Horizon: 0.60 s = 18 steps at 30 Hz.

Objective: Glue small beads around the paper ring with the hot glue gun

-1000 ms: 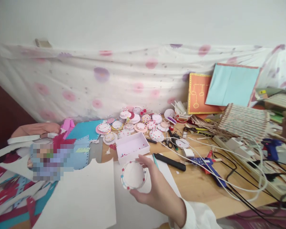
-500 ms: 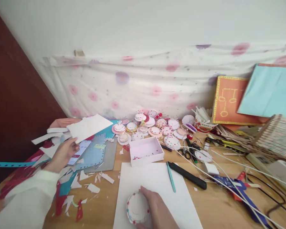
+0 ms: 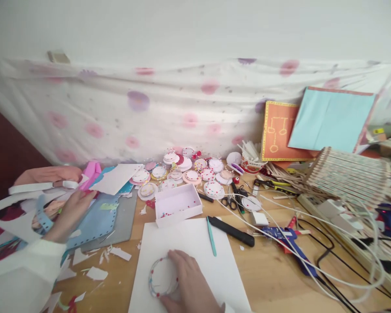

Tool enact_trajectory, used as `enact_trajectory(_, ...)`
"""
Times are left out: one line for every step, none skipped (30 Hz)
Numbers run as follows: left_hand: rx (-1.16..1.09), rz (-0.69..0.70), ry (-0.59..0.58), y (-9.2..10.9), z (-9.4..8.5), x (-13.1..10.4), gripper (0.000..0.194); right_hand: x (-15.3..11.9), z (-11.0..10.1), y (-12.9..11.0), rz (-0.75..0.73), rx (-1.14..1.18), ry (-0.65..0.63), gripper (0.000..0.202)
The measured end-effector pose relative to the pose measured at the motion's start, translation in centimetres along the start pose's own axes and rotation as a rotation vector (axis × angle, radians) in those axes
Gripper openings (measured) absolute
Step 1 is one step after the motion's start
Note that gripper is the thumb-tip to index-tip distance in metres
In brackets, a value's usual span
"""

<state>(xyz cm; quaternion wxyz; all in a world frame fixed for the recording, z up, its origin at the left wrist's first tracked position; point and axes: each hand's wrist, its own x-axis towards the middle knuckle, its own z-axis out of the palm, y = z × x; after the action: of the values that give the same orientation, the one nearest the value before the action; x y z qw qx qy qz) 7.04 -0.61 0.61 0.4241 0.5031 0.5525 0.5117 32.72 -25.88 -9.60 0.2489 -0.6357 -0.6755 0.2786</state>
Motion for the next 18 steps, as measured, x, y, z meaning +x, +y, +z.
enact_trajectory(0.108, 0.091, 0.065, 0.0, 0.2, -1.1, 0.022, 0.1, 0.0, -0.1, 0.002, -0.001, -0.006, 0.079)
enact_trajectory(0.174, 0.162, 0.045, 0.0, 0.5, -2.4, 0.025, 0.3, -0.1, -0.1, 0.002, -0.003, -0.013, 0.079)
enact_trajectory(0.228, 0.188, -0.025, 0.1, 0.8, -3.9, 0.030, 0.4, -0.1, -0.2, -0.001, -0.005, -0.024, 0.079)
enact_trajectory(0.282, 0.184, -0.143, 0.1, 1.3, -5.4, 0.035, 0.6, -0.1, -0.3, -0.005, -0.007, -0.033, 0.079)
enact_trajectory(0.316, 0.181, -0.232, 0.0, 1.9, -6.9, 0.035, 0.7, -0.2, -0.4, -0.010, -0.007, -0.041, 0.080)
enact_trajectory(0.352, 0.184, -0.317, -0.2, 2.5, -8.4, 0.033, 0.8, -0.2, -0.4, -0.013, -0.006, -0.048, 0.080)
enact_trajectory(0.393, 0.200, -0.389, -0.6, 3.1, -9.8, 0.031, 0.9, -0.1, -0.4, -0.015, -0.003, -0.053, 0.082)
enact_trajectory(0.433, 0.235, -0.439, -1.0, 3.8, -11.1, 0.029, 1.0, -0.1, -0.3, -0.024, 0.001, -0.060, 0.083)
enact_trajectory(0.467, 0.280, -0.491, -1.5, 4.4, -12.2, 0.026, 1.1, -0.2, -0.1, -0.047, 0.007, -0.069, 0.085)
enact_trajectory(0.496, 0.320, -0.528, -2.1, 5.1, -13.2, 0.025, 1.1, -0.3, 0.1, -0.088, 0.012, -0.079, 0.087)
enact_trajectory(0.525, 0.358, -0.562, -2.8, 5.6, -14.0, 0.025, 1.0, -0.6, 0.4, -0.144, 0.015, -0.085, 0.087)
enact_trajectory(0.553, 0.390, -0.588, -3.3, 6.2, -14.7, 0.025, 0.8, -1.1, 0.8, -0.206, 0.013, -0.071, 0.083)
enact_trajectory(0.576, 0.428, -0.614, -3.8, 6.7, -15.3, 0.025, 0.6, -1.7, 1.2, -0.264, 0.004, -0.034, 0.076)
enact_trajectory(0.604, 0.454, -0.641, -4.1, 7.1, -15.7, 0.025, 0.3, -2.6, 1.8, -0.302, -0.009, 0.028, 0.068)
enact_trajectory(0.632, 0.478, -0.660, -4.4, 7.5, -16.0, 0.027, -0.1, -3.6, 2.5, -0.313, -0.026, 0.111, 0.060)
enact_trajectory(0.657, 0.497, -0.676, -4.5, 7.9, -16.3, 0.028, -0.5, -4.6, 3.2, -0.299, -0.041, 0.199, 0.054)
enact_trajectory(0.680, 0.512, -0.688, -4.4, 8.3, -16.4, 0.029, -0.8, -5.7, 3.9, -0.260, -0.050, 0.280, 0.049)
enact_trajectory(0.697, 0.524, -0.696, -4.3, 8.7, -16.4, 0.030, -1.1, -6.7, 4.7, -0.212, -0.054, 0.345, 0.042)
